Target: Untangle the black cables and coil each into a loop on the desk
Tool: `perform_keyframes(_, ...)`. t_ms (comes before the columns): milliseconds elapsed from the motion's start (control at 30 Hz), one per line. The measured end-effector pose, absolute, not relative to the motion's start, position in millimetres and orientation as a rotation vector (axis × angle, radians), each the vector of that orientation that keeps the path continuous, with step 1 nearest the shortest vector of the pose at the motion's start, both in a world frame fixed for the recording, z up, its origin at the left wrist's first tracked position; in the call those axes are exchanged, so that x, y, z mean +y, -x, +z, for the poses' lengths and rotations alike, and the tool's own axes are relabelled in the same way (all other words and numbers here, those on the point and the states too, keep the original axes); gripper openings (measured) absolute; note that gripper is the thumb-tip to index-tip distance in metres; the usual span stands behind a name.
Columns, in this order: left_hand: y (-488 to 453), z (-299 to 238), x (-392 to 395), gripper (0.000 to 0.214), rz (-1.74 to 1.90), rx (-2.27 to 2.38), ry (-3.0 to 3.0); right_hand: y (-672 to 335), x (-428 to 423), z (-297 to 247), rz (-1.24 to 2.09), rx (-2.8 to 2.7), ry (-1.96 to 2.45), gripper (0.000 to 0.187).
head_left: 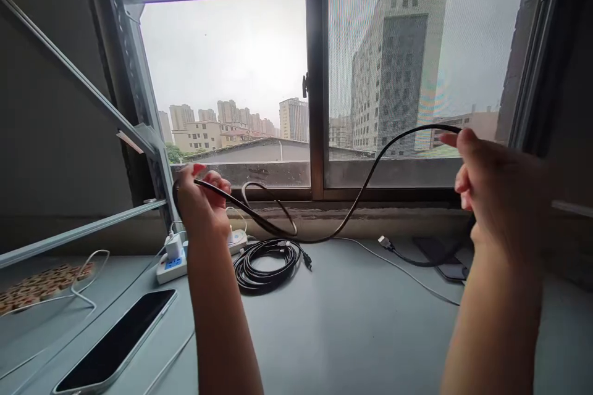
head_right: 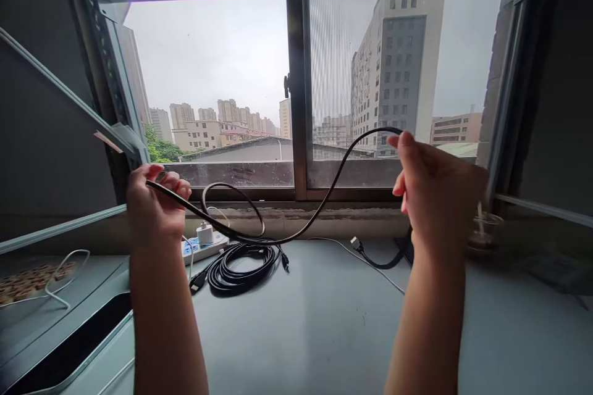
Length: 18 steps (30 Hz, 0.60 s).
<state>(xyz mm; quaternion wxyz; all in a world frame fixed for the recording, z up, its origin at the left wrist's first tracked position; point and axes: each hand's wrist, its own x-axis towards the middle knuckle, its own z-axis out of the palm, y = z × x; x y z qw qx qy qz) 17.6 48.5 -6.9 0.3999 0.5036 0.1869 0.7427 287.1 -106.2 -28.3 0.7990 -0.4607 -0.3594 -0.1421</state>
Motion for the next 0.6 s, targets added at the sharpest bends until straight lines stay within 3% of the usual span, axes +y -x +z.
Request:
perform_keyframes(133,-20,-8,50,0.043,1.623,0.471,-1.387,-280,-87,-31,-0.412,-0.973,1.129,0.03)
perform_keyframes(233,-24,-11,53,0.037,1.514,0.462,-1.422,-274,-86,-30,-0.39,-0.982,1.097,0.03)
perform_keyframes(433,-32,-24,73,0.026,1.607,0.676,-1.545,-267,-112,-27,-0.288,-0.957,1.157,0.037)
perform_keyframes(600,-36,-34,89,0.024,1.723,0.85,-1.594,-265,-135,-26,-0.528,-0.819,1.199,0.032)
